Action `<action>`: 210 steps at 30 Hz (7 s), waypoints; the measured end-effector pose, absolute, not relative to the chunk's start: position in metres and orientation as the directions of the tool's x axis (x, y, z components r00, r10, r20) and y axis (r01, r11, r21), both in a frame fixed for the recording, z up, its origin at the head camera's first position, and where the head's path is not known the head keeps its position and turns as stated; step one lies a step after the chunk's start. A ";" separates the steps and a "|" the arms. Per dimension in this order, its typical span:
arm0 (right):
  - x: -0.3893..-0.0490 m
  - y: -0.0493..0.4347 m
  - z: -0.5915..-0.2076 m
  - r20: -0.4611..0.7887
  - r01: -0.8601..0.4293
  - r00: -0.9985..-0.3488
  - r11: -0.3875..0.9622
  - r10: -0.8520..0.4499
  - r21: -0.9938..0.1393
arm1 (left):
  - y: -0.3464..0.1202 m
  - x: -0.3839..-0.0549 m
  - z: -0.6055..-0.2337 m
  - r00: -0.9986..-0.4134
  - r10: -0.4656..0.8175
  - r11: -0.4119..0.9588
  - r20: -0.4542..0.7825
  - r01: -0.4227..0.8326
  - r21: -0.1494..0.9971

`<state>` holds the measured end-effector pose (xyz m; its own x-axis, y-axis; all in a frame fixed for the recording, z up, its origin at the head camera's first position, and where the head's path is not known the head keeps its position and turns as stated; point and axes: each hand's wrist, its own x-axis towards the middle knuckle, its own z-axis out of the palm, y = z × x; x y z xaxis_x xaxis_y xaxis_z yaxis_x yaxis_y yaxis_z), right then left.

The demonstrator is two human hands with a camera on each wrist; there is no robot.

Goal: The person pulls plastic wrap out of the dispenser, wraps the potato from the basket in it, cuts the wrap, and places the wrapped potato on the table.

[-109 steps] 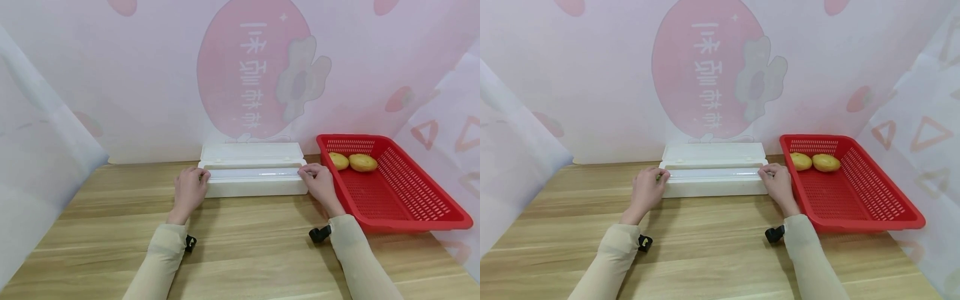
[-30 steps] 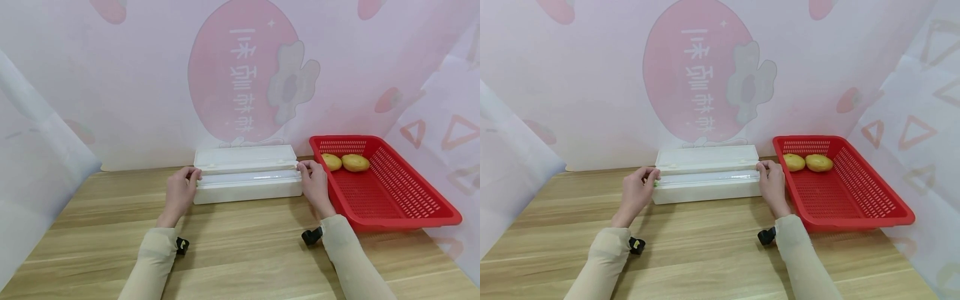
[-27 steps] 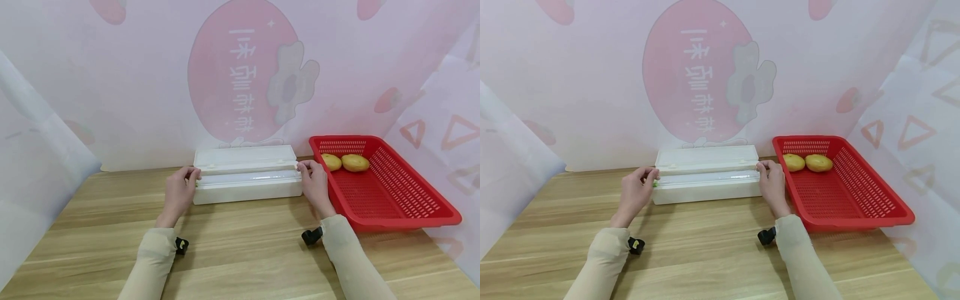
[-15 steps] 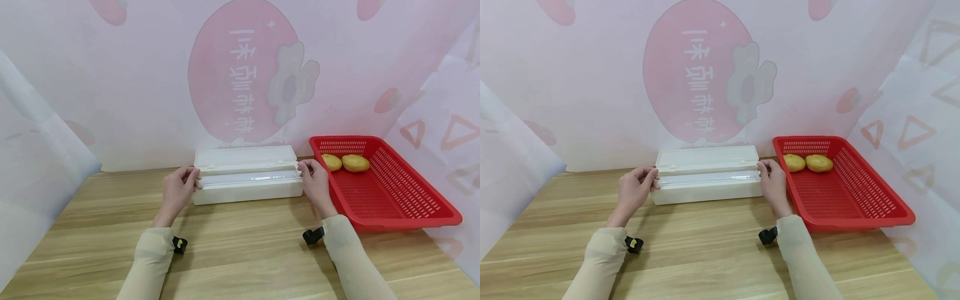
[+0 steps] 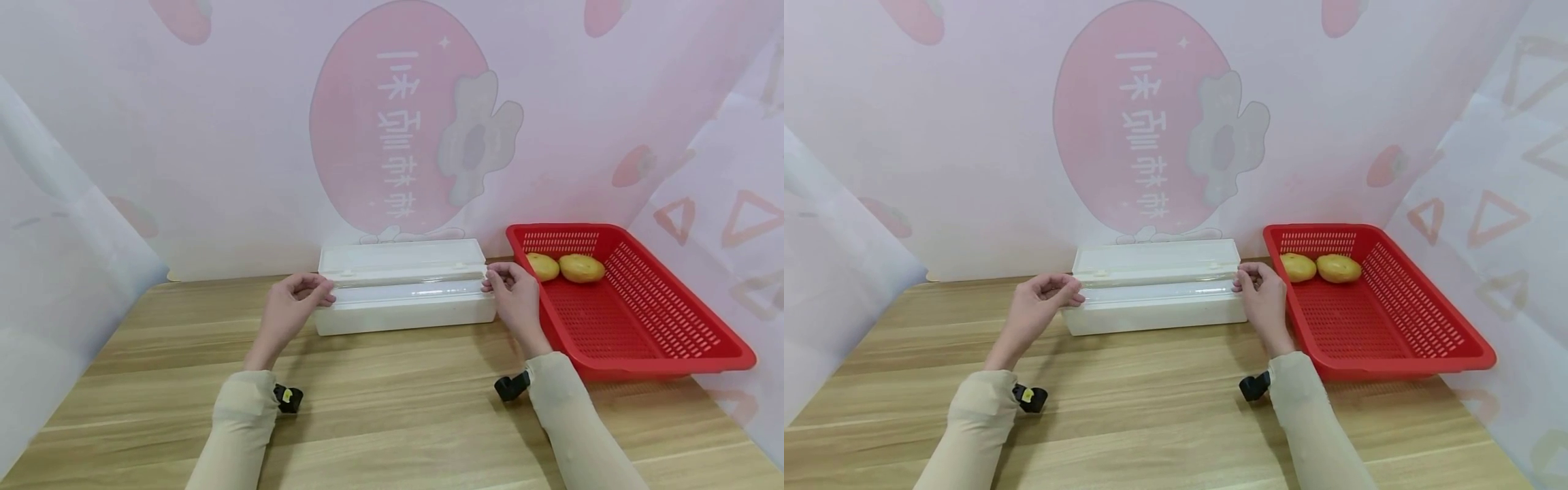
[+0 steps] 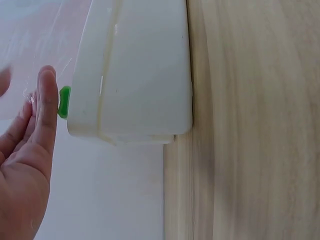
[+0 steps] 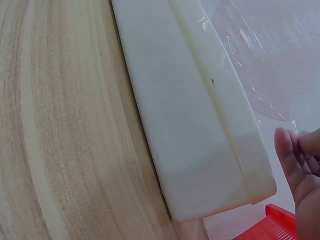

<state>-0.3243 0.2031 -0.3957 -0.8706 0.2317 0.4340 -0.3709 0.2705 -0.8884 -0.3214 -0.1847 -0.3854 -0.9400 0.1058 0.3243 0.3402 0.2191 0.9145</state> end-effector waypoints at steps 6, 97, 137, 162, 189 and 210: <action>-0.325 0.203 -0.396 0.416 -0.367 -0.878 0.223 0.236 -0.903 | -0.187 -0.321 -0.385 -0.944 0.105 0.278 0.314 0.331 0.902; -0.322 0.198 -0.356 0.498 -0.308 -0.840 0.565 0.216 -0.765 | -0.190 -0.321 -0.349 -0.905 0.156 0.217 0.397 0.423 0.880; -0.306 0.207 -0.317 0.657 -0.422 -0.729 0.627 0.195 -0.654 | -0.171 -0.280 -0.293 -0.864 0.115 0.259 0.491 0.503 0.825; -0.301 0.209 -0.301 0.720 -0.490 -0.642 0.581 0.263 -0.649 | -0.161 -0.271 -0.271 -0.757 0.103 0.187 0.645 0.652 0.735; -0.287 0.215 -0.302 0.753 -0.556 -0.600 0.537 0.269 -0.635 | -0.159 -0.265 -0.273 -0.736 0.092 0.168 0.671 0.675 0.718; -0.273 0.220 -0.294 0.688 -0.525 -0.676 0.484 0.263 -0.700 | -0.163 -0.270 -0.274 -0.695 0.084 0.142 0.714 0.717 0.682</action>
